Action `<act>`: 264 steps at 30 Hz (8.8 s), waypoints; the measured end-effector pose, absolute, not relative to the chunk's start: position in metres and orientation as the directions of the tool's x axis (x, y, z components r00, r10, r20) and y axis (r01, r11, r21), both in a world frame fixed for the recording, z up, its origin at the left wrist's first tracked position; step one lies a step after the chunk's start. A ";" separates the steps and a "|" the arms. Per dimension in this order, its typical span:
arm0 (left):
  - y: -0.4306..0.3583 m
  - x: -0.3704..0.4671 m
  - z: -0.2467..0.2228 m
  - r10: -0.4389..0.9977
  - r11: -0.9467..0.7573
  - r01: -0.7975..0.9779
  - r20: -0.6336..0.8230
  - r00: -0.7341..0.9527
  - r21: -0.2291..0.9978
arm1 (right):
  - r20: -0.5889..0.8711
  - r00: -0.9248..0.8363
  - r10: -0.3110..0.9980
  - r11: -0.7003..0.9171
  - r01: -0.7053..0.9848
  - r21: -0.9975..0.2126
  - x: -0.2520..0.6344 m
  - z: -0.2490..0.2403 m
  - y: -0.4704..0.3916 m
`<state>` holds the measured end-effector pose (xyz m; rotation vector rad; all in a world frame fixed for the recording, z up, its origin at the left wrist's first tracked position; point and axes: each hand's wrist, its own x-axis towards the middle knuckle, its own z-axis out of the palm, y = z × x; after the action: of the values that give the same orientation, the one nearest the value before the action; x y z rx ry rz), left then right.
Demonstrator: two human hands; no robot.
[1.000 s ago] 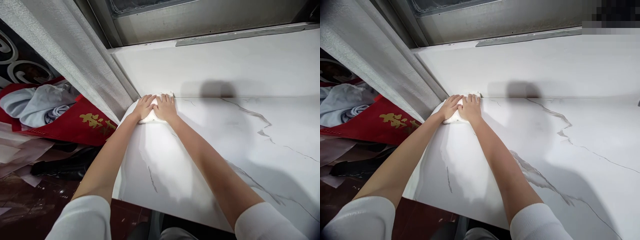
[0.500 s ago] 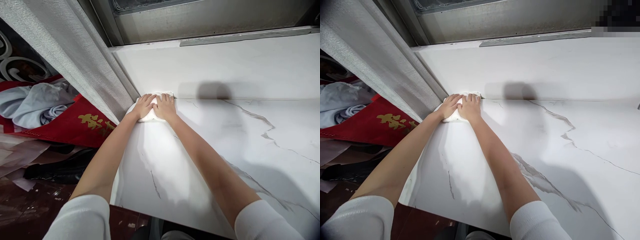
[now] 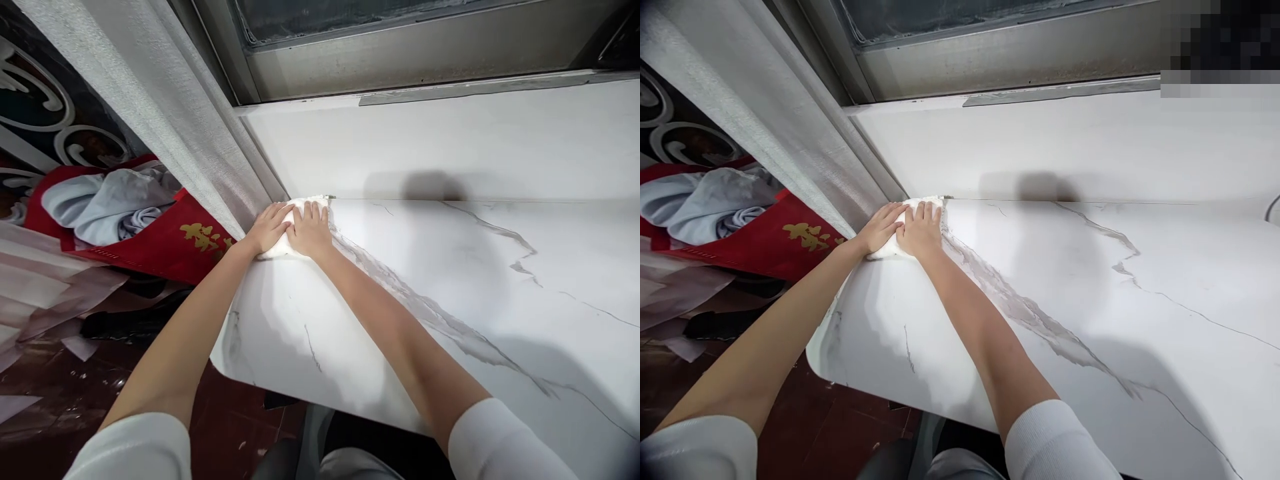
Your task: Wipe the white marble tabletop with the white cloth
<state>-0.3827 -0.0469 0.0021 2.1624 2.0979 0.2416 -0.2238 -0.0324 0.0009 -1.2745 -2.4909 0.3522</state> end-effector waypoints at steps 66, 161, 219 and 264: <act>-0.095 -0.297 0.001 0.997 0.043 0.988 0.060 -0.052 0.146 | 0.176 -0.563 0.807 0.586 0.729 -0.354 -0.157 0.002 -0.063; 0.013 -0.120 0.002 0.983 -0.168 0.964 0.109 0.148 0.204 | 0.302 -0.302 0.904 0.402 0.839 -0.366 0.006 -0.006 0.041; -0.028 -0.003 0.007 0.939 -0.339 0.905 0.034 0.342 0.256 | 0.306 -0.195 0.932 0.289 0.908 -0.303 0.126 -0.009 -0.010; -0.206 0.058 0.008 0.846 -0.528 0.820 0.054 0.531 0.220 | 0.262 -0.244 0.934 0.290 0.945 -0.151 0.206 -0.005 -0.207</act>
<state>0.0583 -0.2058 0.0076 2.5987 1.4274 0.2302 0.2060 -0.2074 -0.0053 -1.7096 -2.2634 -0.0542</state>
